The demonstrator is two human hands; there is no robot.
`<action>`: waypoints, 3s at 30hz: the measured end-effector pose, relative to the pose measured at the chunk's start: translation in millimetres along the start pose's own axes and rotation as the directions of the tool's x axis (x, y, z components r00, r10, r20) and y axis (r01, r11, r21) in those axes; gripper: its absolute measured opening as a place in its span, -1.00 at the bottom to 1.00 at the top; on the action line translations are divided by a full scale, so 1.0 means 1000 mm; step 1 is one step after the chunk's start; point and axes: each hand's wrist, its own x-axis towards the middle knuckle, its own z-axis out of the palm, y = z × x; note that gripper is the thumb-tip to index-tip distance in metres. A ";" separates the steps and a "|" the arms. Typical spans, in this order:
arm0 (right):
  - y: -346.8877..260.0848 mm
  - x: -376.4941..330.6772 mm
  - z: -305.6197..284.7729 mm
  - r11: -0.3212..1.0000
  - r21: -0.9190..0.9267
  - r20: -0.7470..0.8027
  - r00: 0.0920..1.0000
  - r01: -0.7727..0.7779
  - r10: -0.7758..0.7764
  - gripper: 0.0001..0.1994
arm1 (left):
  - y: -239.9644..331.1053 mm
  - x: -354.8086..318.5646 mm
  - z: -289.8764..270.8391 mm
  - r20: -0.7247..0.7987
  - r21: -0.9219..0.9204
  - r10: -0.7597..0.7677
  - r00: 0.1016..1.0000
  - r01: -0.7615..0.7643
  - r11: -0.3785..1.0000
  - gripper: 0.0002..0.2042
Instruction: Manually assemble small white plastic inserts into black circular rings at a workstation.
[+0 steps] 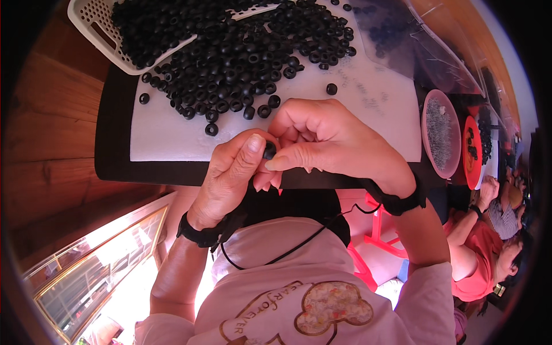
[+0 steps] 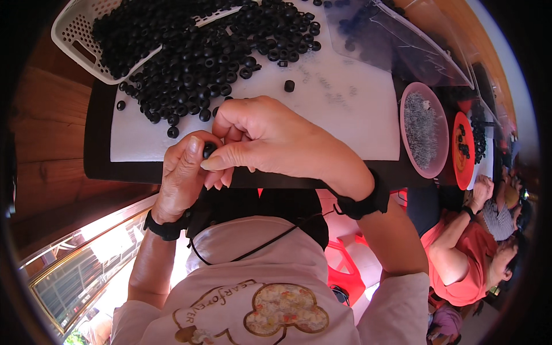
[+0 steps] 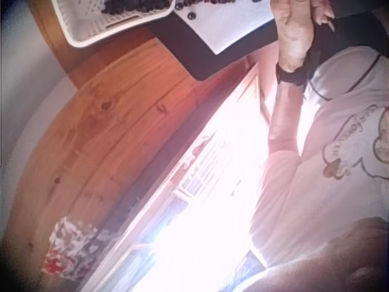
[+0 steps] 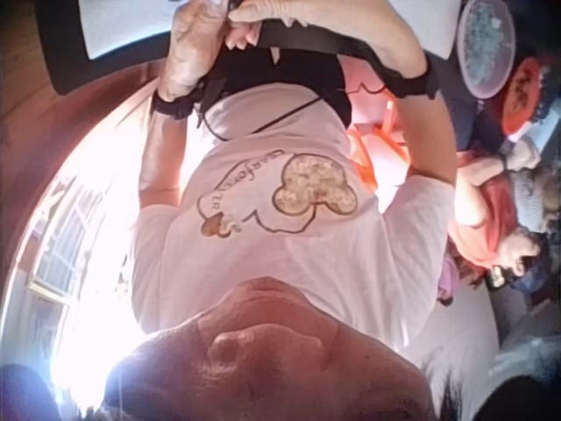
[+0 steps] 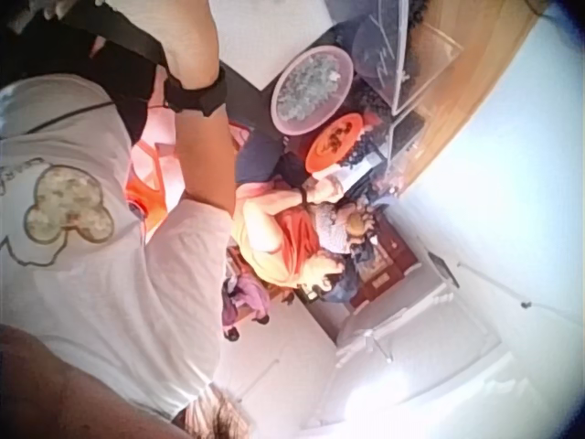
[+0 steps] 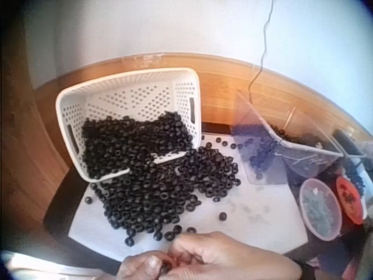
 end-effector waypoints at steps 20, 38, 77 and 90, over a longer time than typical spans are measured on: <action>0.027 -0.015 0.049 0.865 -0.446 -0.401 0.812 0.231 -0.424 -0.88 | -0.003 0.000 0.003 -0.094 -0.049 0.027 0.995 -0.031 0.998 -0.54; 0.048 -0.052 -0.009 0.407 -0.895 -0.346 0.858 -0.181 -0.379 -0.92 | -0.005 0.001 0.001 -0.034 0.007 0.087 0.996 -0.087 0.996 -0.52; 0.025 -0.024 0.055 0.905 -0.335 -0.443 0.804 0.263 -0.398 -0.93 | 0.004 -0.005 0.003 -0.110 -0.046 0.000 0.994 -0.005 0.999 -0.52; 0.029 -0.017 0.053 0.720 -0.590 -0.336 0.700 0.365 -0.630 -0.89 | 0.000 -0.004 0.002 -0.092 -0.012 0.013 0.996 -0.015 1.000 -0.54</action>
